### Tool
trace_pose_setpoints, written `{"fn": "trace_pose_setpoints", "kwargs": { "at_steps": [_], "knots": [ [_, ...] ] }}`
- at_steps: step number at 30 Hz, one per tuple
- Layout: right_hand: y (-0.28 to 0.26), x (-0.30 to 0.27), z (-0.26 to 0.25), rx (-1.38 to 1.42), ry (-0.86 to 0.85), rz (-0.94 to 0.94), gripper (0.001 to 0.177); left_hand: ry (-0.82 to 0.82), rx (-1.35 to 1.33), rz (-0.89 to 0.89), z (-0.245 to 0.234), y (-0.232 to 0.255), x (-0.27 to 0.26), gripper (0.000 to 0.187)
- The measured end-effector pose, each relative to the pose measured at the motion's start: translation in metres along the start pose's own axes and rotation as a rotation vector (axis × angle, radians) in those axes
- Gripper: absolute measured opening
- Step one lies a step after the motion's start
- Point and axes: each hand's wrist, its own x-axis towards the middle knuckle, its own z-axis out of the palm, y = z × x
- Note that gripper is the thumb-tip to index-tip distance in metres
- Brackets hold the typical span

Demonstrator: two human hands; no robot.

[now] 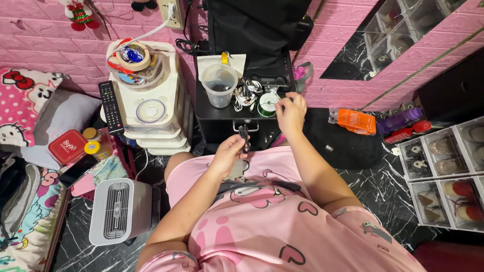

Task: The person sits on the floor and wraps several USB cables with green ribbon. They pick up each cable, wrap the ribbon around it multiple times, and place the wrapped cable back on the table. The process is repeated for multiple cables.

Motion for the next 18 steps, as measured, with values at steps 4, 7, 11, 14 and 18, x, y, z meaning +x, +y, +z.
{"fn": "trace_pose_setpoints", "kwargs": {
  "at_steps": [4, 7, 11, 14, 18],
  "knots": [
    [-0.005, 0.009, 0.009, -0.086, 0.019, -0.036, 0.014, 0.106, 0.07, -0.056, -0.003, -0.004, 0.007, 0.018],
    [-0.01, 0.01, 0.006, -0.093, 0.03, -0.02, 0.015, 0.15, 0.079, -0.049, -0.009, -0.009, 0.013, 0.017],
    [-0.022, 0.004, -0.003, -0.031, 0.088, -0.055, 0.017, 0.16, 0.113, 0.095, -0.016, -0.021, 0.019, 0.017],
    [-0.04, -0.025, -0.008, 0.265, -0.117, -0.041, 0.011, 0.162, 0.281, 0.263, -0.017, -0.024, 0.022, 0.017],
    [-0.051, -0.069, -0.003, 0.731, -0.524, 0.177, 0.02, 0.123, 0.32, 0.255, -0.01, -0.022, 0.016, 0.015]
  ]
}}
